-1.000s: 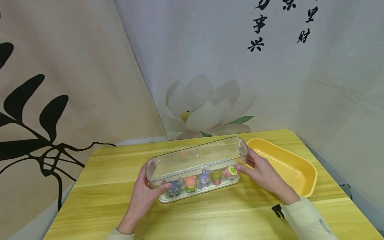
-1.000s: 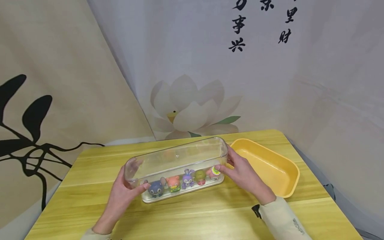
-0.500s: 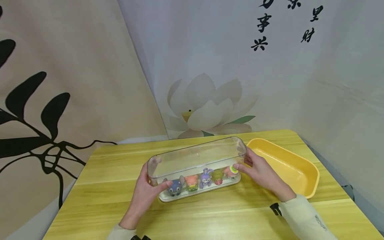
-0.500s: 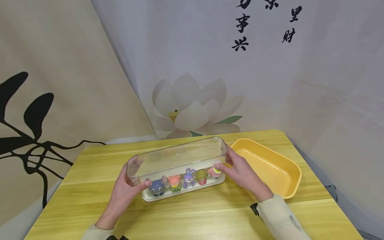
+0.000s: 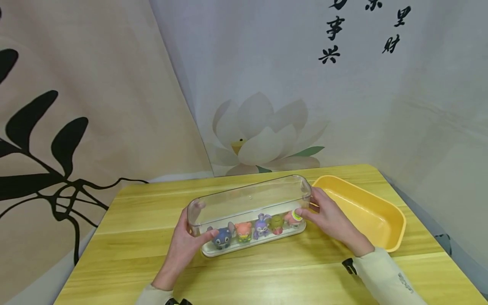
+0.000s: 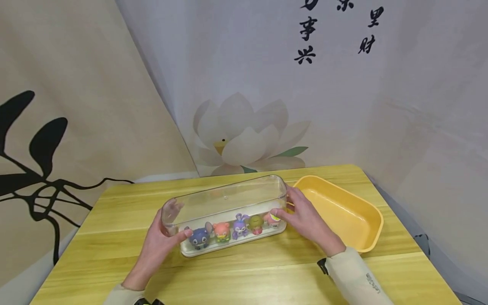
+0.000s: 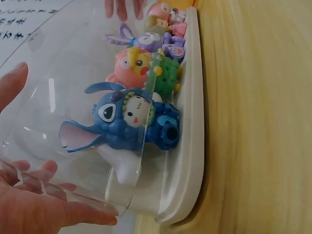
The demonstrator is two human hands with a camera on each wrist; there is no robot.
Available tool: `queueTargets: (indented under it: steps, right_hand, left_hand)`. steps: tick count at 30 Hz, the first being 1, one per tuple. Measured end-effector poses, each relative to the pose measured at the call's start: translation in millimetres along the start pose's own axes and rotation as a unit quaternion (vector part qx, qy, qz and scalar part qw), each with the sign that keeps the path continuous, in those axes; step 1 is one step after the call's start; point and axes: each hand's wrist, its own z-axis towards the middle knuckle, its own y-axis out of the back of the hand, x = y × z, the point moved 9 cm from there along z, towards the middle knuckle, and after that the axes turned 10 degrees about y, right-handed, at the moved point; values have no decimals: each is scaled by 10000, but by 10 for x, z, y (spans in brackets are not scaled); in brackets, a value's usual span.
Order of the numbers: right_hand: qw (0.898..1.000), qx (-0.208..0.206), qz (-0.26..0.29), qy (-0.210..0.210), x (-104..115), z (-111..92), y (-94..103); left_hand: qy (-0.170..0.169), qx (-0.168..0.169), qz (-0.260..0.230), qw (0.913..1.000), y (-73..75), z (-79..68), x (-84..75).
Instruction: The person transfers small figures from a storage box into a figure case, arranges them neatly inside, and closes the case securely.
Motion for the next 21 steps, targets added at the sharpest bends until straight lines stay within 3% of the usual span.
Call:
queueTargets:
  steps: [14, 21]
  right_hand:
    - [9978, 141, -543, -351, -97, -65, -50]
    - [9987, 126, -349, -355, -108, -67, -89]
  left_hand:
    - [82, 61, 19, 9999, -55, 21, 140]
    - [134, 78, 64, 9999, -74, 30, 210]
